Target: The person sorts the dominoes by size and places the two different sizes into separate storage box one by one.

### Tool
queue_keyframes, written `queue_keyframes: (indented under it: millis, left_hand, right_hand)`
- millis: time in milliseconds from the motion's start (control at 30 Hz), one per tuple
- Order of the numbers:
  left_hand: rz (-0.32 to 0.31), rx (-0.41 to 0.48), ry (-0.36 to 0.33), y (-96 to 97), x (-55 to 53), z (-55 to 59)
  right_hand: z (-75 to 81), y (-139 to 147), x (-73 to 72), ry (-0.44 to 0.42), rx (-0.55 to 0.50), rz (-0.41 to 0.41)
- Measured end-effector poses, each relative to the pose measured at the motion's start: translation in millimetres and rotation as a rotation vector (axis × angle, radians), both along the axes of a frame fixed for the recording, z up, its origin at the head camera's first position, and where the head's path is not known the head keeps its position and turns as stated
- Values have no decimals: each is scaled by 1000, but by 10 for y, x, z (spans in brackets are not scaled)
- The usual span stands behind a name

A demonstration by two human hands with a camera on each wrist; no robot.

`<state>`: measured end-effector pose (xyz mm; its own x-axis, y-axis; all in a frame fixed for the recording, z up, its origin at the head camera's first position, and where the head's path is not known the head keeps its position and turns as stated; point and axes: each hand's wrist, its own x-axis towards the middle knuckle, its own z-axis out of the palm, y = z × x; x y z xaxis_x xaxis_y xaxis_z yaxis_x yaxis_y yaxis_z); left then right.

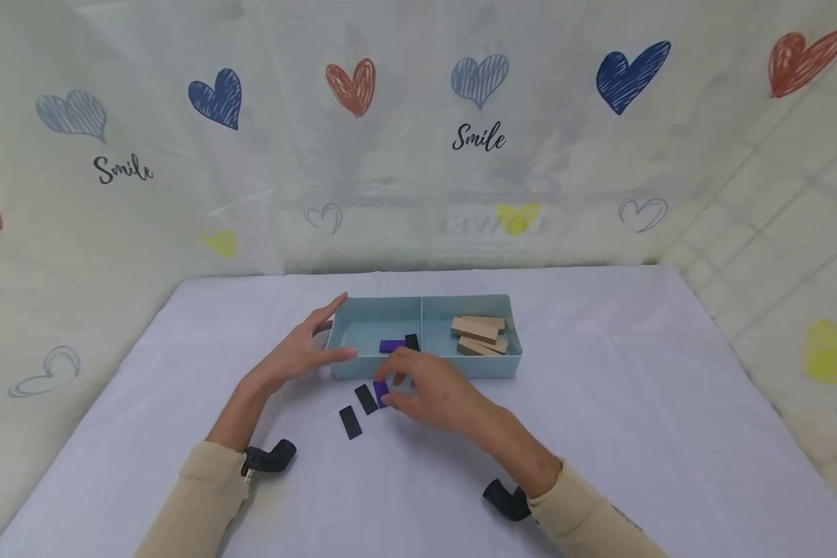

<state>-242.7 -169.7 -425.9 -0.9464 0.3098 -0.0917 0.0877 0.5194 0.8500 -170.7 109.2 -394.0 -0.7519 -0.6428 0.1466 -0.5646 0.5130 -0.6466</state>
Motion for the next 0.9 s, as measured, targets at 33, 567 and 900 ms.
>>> queue_keyframes:
  millis: [33,567,900]
  left_hand:
    - [-4,-2,2,2,-5,0]
    - [-17,-10,15,-13,-20,-5]
    - [-16,-16,13,-10,-1,4]
  right_hand:
    - [-6,-5,1,-5,11,5]
    - [-92,-86,26,-141,138,12]
    - [-150,-129,32,-160,210,12]
